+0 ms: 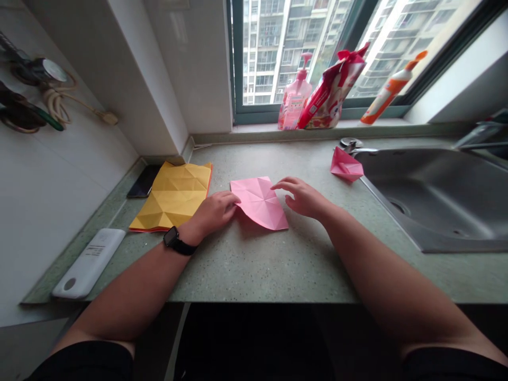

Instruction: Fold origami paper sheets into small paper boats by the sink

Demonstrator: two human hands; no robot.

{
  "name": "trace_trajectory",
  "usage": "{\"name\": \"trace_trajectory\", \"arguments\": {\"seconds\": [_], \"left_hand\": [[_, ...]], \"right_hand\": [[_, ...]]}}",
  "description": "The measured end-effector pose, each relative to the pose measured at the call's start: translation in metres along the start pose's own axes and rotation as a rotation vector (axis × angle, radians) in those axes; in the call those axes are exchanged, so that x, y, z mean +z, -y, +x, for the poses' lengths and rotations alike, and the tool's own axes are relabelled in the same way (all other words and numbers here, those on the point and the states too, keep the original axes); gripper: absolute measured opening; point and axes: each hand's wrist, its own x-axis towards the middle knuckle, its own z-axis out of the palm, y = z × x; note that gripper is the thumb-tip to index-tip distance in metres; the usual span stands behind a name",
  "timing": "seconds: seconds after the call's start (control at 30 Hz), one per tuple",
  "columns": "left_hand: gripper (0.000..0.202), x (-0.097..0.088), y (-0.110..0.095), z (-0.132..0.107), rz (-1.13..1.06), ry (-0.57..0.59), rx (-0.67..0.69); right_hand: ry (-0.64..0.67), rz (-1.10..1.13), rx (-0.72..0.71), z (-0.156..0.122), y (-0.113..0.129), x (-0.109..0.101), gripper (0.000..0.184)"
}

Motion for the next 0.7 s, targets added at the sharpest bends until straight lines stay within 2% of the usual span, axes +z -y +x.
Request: {"name": "trace_trajectory", "arguments": {"seconds": [0.1,0.2,0.33,0.53,0.7], "left_hand": [[0.015,0.001,0.004,-0.001,0.012,-0.042,-0.067],[0.023,0.001,0.008,-0.002,0.026,-0.042,-0.068],[0.036,-0.001,0.010,-0.003,0.033,0.011,0.029],[0.026,-0.004,0.009,-0.003,-0.019,0.072,0.130],[0.024,-0.013,0.003,0.000,-0.069,0.142,0.241]], "right_hand": [[0.092,-0.011,-0.071,-0.001,-0.003,0.001,0.065],[0.140,-0.003,-0.080,-0.001,-0.007,0.001,0.068],[0.195,-0.011,-0.092,0.001,-0.007,0.000,0.058],[0.186,-0.002,-0.088,0.002,-0.004,0.000,0.043],[0.182,0.025,-0.090,0.003,-0.002,-0.002,0.034]]}}
